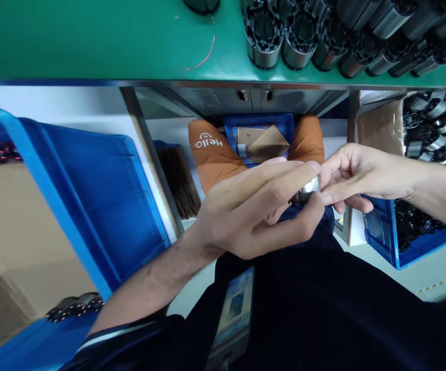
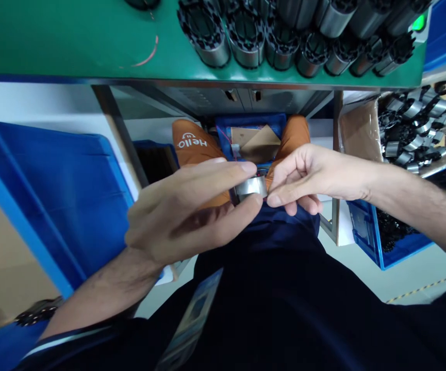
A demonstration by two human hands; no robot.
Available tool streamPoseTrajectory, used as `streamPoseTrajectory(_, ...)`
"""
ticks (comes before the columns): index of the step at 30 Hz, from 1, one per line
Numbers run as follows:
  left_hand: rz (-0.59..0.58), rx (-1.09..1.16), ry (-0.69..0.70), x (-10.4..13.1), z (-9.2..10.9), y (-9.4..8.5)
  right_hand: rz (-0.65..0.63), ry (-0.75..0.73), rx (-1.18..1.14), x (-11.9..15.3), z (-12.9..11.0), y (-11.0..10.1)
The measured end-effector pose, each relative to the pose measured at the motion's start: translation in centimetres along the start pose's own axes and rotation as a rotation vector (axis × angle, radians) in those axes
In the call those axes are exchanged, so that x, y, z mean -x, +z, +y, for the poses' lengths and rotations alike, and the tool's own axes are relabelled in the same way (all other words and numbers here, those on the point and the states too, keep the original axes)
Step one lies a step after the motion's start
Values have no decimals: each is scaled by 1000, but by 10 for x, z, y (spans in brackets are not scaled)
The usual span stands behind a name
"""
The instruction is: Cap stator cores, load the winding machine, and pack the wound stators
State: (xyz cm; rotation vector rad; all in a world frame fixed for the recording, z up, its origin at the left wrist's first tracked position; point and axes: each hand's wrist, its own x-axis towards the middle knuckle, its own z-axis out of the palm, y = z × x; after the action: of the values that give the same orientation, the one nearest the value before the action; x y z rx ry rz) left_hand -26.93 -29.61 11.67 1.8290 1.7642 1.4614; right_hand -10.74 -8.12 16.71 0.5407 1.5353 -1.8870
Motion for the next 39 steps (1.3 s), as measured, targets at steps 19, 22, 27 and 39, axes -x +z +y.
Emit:
streamPoseTrajectory(19, 83, -242, 266, 7, -8, 9, 195, -141, 363, 2, -8, 11)
streamPoseTrajectory(22, -34, -24, -78, 6, -3, 7, 379, -216, 600, 16, -23, 14)
streamPoseTrajectory(27, 87, 6, 72, 5, -7, 0, 356, -190, 239, 28, -23, -10)
streamPoseTrajectory(39, -13, -53, -86, 8, -1, 7, 459, -400, 739, 26, -22, 7)
